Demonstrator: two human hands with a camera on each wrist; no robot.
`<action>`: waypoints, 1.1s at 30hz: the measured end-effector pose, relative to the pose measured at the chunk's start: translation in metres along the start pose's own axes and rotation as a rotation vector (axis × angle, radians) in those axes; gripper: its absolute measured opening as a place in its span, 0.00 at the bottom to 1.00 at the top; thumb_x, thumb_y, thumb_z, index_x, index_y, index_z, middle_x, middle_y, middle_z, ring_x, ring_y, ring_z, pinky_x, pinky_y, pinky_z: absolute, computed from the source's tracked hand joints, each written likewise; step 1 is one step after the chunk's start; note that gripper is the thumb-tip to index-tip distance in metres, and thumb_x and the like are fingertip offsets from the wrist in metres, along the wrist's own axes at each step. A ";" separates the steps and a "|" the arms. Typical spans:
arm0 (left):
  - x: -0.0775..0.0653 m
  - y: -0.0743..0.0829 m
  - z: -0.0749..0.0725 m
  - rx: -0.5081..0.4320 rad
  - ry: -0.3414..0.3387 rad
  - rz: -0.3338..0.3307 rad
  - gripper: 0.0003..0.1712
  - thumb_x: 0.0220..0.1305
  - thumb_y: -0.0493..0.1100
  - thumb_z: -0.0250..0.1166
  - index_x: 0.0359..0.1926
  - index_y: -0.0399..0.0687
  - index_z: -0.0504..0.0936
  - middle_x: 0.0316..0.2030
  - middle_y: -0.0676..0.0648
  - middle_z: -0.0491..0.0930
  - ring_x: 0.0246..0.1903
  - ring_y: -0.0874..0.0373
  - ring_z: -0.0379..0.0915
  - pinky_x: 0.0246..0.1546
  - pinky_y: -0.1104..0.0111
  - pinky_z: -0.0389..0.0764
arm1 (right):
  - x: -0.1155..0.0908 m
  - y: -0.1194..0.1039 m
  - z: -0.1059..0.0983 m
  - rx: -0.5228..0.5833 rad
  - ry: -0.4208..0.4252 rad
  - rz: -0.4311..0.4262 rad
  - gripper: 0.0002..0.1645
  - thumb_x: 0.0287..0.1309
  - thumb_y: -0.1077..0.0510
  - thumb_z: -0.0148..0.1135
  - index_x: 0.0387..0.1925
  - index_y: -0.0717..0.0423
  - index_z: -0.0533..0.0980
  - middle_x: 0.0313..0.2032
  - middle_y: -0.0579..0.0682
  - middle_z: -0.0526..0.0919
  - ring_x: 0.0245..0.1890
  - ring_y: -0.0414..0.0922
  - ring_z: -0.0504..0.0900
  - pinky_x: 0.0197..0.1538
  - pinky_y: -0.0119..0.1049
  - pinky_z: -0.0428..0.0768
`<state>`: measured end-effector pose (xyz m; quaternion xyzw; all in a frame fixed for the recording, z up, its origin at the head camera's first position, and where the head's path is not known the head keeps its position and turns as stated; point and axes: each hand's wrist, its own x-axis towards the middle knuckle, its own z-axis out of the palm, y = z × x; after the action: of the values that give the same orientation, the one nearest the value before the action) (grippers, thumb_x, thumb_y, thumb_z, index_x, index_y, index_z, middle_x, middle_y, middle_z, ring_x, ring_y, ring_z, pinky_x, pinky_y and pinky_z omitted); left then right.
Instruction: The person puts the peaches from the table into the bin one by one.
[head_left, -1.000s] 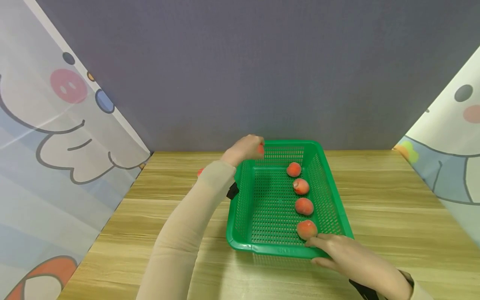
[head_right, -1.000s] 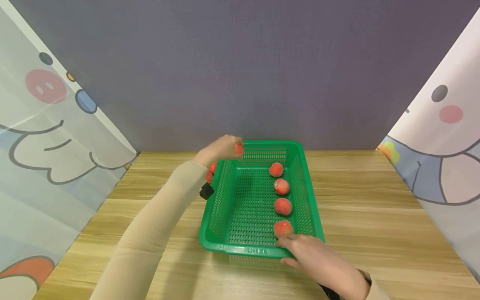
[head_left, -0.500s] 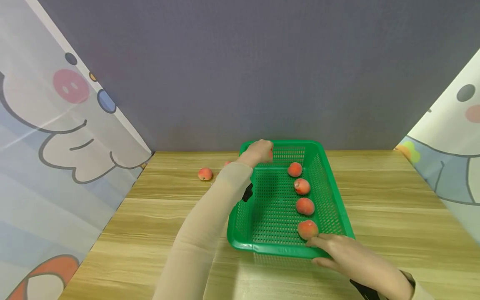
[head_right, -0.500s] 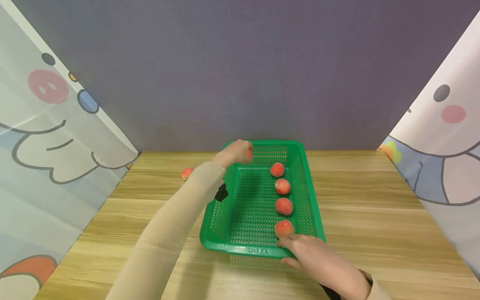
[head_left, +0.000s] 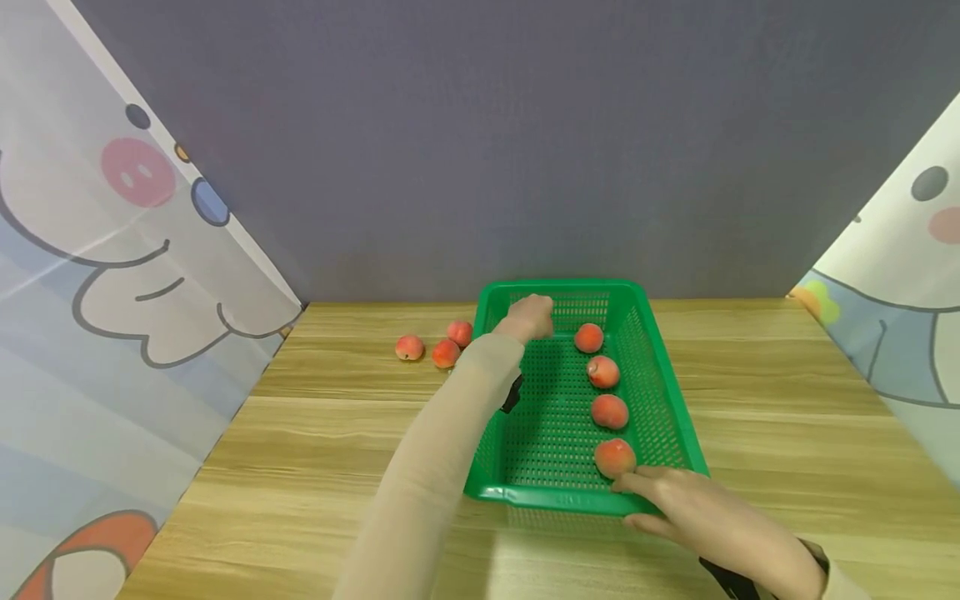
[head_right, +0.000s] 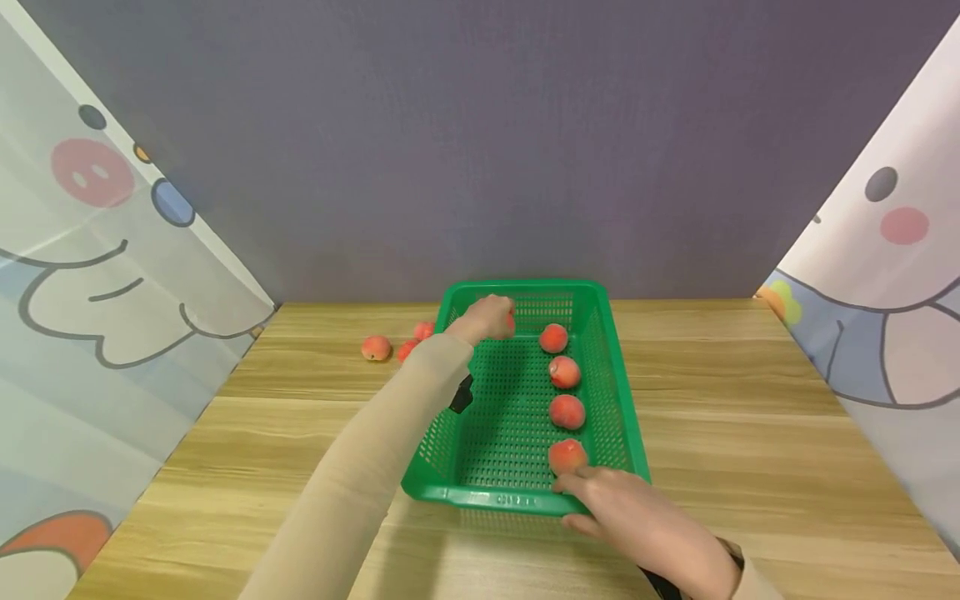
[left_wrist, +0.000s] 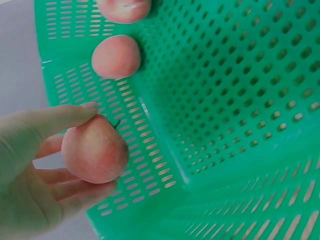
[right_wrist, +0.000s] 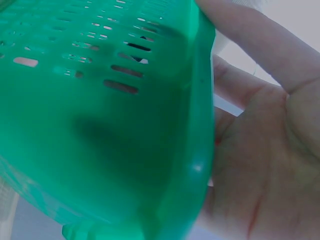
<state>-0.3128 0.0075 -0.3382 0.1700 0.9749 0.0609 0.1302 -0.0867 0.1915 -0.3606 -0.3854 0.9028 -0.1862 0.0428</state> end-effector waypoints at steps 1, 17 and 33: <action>0.001 0.001 0.002 0.001 0.003 -0.005 0.19 0.59 0.38 0.56 0.53 0.45 0.71 0.47 0.48 0.74 0.30 0.59 0.66 0.25 0.70 0.66 | 0.000 0.000 0.000 0.000 -0.001 0.002 0.17 0.49 0.50 0.61 0.41 0.53 0.76 0.37 0.46 0.80 0.36 0.41 0.79 0.33 0.35 0.77; 0.017 0.003 0.032 0.030 0.036 0.045 0.23 0.54 0.43 0.63 0.53 0.48 0.72 0.38 0.52 0.77 0.35 0.60 0.73 0.32 0.71 0.74 | 0.000 0.000 0.000 0.000 0.010 -0.003 0.16 0.48 0.52 0.63 0.40 0.53 0.76 0.37 0.46 0.80 0.36 0.41 0.79 0.33 0.35 0.77; 0.024 -0.002 0.046 0.091 0.063 0.027 0.21 0.57 0.44 0.60 0.53 0.49 0.72 0.52 0.44 0.71 0.41 0.57 0.72 0.28 0.70 0.73 | 0.000 0.000 0.001 -0.008 0.021 -0.012 0.16 0.48 0.52 0.63 0.40 0.53 0.76 0.37 0.46 0.80 0.35 0.40 0.78 0.32 0.34 0.77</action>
<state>-0.3229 0.0172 -0.3884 0.1869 0.9779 0.0235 0.0908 -0.0862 0.1915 -0.3611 -0.3892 0.9015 -0.1868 0.0303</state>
